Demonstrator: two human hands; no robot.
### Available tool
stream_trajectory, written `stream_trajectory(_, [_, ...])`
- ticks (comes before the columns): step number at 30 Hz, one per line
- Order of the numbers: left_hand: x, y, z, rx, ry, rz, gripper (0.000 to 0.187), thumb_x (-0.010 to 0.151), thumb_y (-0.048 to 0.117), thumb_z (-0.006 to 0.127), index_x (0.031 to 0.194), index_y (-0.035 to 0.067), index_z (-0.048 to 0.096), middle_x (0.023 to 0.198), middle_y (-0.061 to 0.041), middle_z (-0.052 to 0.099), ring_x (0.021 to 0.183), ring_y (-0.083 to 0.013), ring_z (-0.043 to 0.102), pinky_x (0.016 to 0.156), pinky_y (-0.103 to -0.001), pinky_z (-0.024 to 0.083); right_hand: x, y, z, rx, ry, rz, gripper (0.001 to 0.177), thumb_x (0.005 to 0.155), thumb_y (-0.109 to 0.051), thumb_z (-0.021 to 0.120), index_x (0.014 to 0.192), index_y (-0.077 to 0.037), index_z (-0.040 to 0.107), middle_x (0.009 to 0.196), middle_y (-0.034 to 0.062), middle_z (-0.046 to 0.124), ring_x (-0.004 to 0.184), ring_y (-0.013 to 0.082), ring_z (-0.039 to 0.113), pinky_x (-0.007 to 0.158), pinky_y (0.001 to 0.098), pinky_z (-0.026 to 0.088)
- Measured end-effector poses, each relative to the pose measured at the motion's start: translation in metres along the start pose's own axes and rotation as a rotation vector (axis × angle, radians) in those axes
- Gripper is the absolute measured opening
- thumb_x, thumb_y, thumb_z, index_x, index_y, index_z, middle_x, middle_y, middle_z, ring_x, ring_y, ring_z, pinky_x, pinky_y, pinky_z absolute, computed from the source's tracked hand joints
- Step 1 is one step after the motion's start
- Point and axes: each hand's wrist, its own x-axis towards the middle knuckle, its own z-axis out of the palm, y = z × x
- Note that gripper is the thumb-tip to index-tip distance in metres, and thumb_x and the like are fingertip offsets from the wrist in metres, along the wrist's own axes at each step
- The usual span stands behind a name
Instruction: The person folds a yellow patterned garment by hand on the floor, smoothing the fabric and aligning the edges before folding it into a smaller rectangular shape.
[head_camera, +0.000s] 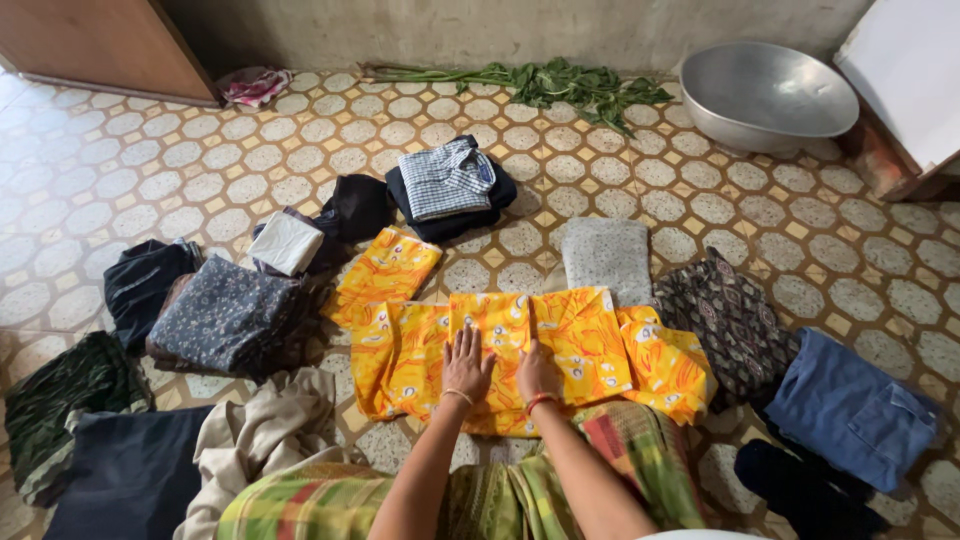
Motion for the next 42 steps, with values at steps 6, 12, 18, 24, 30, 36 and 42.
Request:
stream_trajectory(6, [0.049,-0.005,0.003,0.021,0.051,-0.043,0.074,0.102,0.054,0.04,0.159,0.008,0.03,0.169,-0.014,0.019,0.157,-0.03,0.014,0.125,-0.051,0.006,-0.003,-0.009,-0.005,-0.078,-0.078,0.063,0.038,0.101,-0.046,0.046,0.126,-0.018,0.049,0.092,0.018,0.073,0.076,0.044,0.071,0.065,0.0591,0.055])
stream_trajectory(12, [0.088,-0.019,0.004,0.002,0.076,-0.03,0.075,0.1,0.054,0.043,0.158,0.008,0.031,0.168,-0.013,0.022,0.157,-0.0292,0.014,0.125,-0.051,0.006,-0.004,-0.004,0.004,-0.07,0.028,-0.017,0.038,0.1,-0.043,0.046,0.128,-0.017,0.049,0.097,0.0154,0.073,0.071,0.0417,0.072,0.061,0.06,0.054])
stream_trajectory(18, [0.098,-0.021,0.001,0.058,0.045,-0.026,0.077,0.1,0.055,0.043,0.16,0.01,0.027,0.168,-0.014,0.019,0.157,-0.0296,0.012,0.124,-0.051,0.006,0.001,-0.002,0.009,-0.066,-0.142,0.088,0.045,0.102,-0.044,0.043,0.141,-0.019,0.042,0.093,0.0135,0.076,0.074,0.0395,0.073,0.061,0.0577,0.057])
stream_trajectory(24, [0.02,-0.012,0.002,0.094,-0.023,0.095,0.073,0.102,0.052,0.042,0.16,0.011,0.026,0.169,-0.017,0.017,0.156,-0.0331,0.013,0.124,-0.052,0.007,0.001,-0.003,0.005,-0.05,-0.143,0.057,0.044,0.103,-0.044,0.043,0.142,-0.023,0.043,0.095,0.0149,0.076,0.081,0.0415,0.072,0.068,0.0615,0.054])
stream_trajectory(30, [-0.04,0.006,-0.005,0.184,-0.171,0.248,0.067,0.102,0.048,0.042,0.161,0.02,0.027,0.169,-0.009,0.02,0.156,-0.035,0.014,0.121,-0.062,0.01,0.005,0.001,-0.012,-0.015,0.092,0.011,0.064,0.091,-0.038,0.061,0.147,-0.012,0.045,0.126,0.0194,0.066,0.102,0.0407,0.069,0.088,0.0572,0.053])
stream_trajectory(36, [-0.061,0.026,0.009,0.218,-0.311,0.474,0.065,0.103,0.049,0.037,0.161,0.021,0.027,0.171,-0.004,0.016,0.156,-0.0305,0.013,0.122,-0.063,0.01,0.017,0.072,-0.074,-0.228,0.108,0.384,0.058,0.089,-0.046,0.067,0.133,-0.009,0.055,0.143,0.0181,0.054,0.139,0.0383,0.048,0.102,0.0654,0.041])
stream_trajectory(42, [-0.065,0.032,-0.001,0.217,-0.391,0.429,0.066,0.104,0.055,0.037,0.161,0.023,0.027,0.172,-0.001,0.014,0.158,-0.0266,0.01,0.123,-0.065,0.009,0.014,0.088,-0.101,-0.207,0.08,0.572,0.078,0.081,-0.054,0.072,0.134,-0.001,0.055,0.132,0.0262,0.06,0.121,0.0449,0.058,0.103,0.0604,0.041])
